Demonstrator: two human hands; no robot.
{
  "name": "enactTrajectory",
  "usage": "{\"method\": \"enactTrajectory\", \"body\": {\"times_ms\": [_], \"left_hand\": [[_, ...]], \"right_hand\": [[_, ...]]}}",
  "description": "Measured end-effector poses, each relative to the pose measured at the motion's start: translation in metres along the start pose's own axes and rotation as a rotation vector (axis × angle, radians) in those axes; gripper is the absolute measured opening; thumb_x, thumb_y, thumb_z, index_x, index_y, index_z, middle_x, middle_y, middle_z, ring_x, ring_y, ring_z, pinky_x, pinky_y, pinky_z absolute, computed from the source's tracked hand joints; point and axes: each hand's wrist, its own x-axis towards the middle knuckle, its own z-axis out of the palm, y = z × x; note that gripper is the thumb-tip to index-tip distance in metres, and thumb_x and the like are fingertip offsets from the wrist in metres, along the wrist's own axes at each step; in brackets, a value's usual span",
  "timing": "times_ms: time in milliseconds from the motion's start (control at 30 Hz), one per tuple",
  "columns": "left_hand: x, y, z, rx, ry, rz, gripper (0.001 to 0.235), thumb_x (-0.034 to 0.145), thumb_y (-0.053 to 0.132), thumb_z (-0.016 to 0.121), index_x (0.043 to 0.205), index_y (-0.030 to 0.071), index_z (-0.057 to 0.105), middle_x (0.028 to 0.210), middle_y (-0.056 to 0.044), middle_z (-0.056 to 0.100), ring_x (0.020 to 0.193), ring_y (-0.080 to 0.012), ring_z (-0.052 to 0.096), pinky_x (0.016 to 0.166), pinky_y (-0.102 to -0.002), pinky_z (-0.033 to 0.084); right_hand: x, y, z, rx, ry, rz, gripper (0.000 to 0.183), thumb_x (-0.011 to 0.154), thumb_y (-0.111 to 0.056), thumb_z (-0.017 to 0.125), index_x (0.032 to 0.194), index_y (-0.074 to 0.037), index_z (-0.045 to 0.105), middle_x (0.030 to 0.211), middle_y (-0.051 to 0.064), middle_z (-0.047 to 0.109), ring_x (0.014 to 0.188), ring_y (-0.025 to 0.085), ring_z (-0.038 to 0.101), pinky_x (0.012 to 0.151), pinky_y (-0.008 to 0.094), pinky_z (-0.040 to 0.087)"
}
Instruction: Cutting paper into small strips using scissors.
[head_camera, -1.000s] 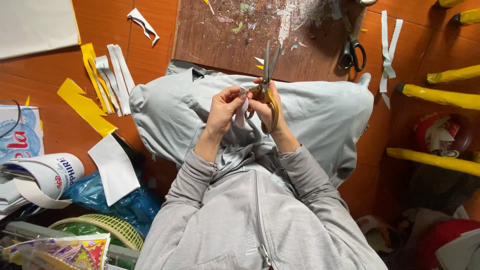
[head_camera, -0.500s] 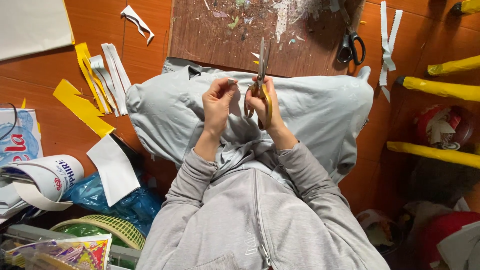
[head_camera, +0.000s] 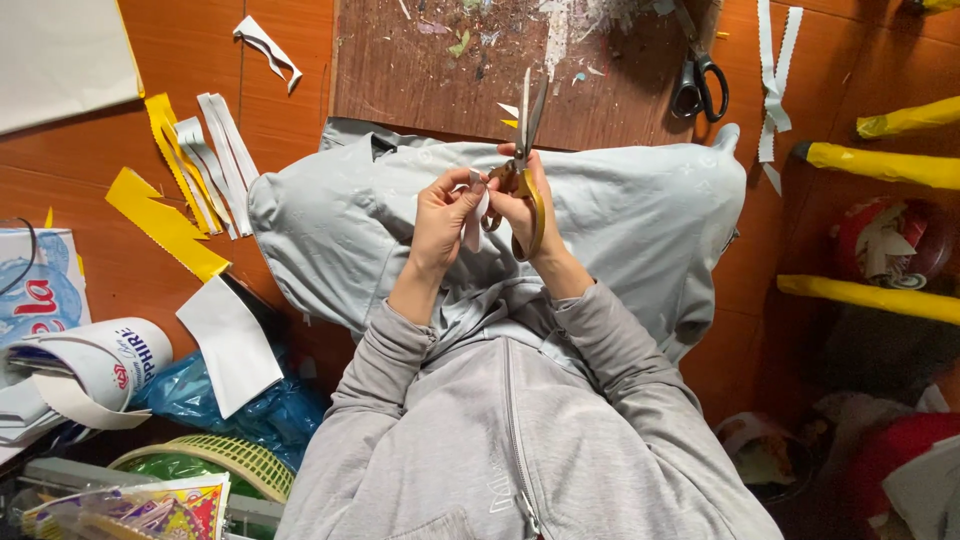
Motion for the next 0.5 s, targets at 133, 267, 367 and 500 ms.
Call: {"method": "enactTrajectory", "body": {"times_ms": [133,267,367,500], "left_hand": [[-0.001,-0.005,0.005,0.095,0.008,0.031,0.016,0.101,0.008,0.071,0.114,-0.001,0.071,0.096,-0.008,0.073,0.079,-0.0112,0.066,0.068,-0.026,0.054],[-0.005,-0.003,0.020,0.122,0.102,0.084,0.013,0.099,0.008,0.070,0.109,0.000,0.070,0.095,-0.005,0.074,0.077,-0.0098,0.066,0.066,-0.025,0.054],[-0.001,-0.018,0.011,0.172,0.144,0.172,0.012,0.101,0.007,0.070,0.111,0.000,0.070,0.096,-0.003,0.071,0.082,-0.0081,0.063,0.072,-0.023,0.052],[0.001,-0.001,0.006,0.123,0.213,0.327,0.011,0.107,0.009,0.069,0.114,0.001,0.069,0.089,0.000,0.064,0.077,-0.0078,0.056,0.070,-0.023,0.048]], "right_hand": [[-0.004,-0.018,0.008,0.011,0.041,0.035,0.056,0.088,0.001,0.068,0.140,-0.006,0.046,0.090,0.002,0.061,0.077,0.010,0.059,0.064,0.025,0.048],[-0.005,-0.026,0.013,0.019,0.075,0.047,0.054,0.084,0.004,0.066,0.135,-0.005,0.051,0.089,0.002,0.060,0.075,0.010,0.057,0.063,0.025,0.047],[-0.003,-0.016,0.007,0.040,0.076,0.031,0.052,0.083,0.004,0.065,0.133,-0.004,0.052,0.087,0.002,0.060,0.072,0.010,0.056,0.061,0.025,0.047],[-0.001,-0.003,-0.007,-0.012,0.074,0.037,0.053,0.084,0.002,0.064,0.135,-0.003,0.052,0.086,0.003,0.061,0.069,0.010,0.055,0.059,0.025,0.046]]}}
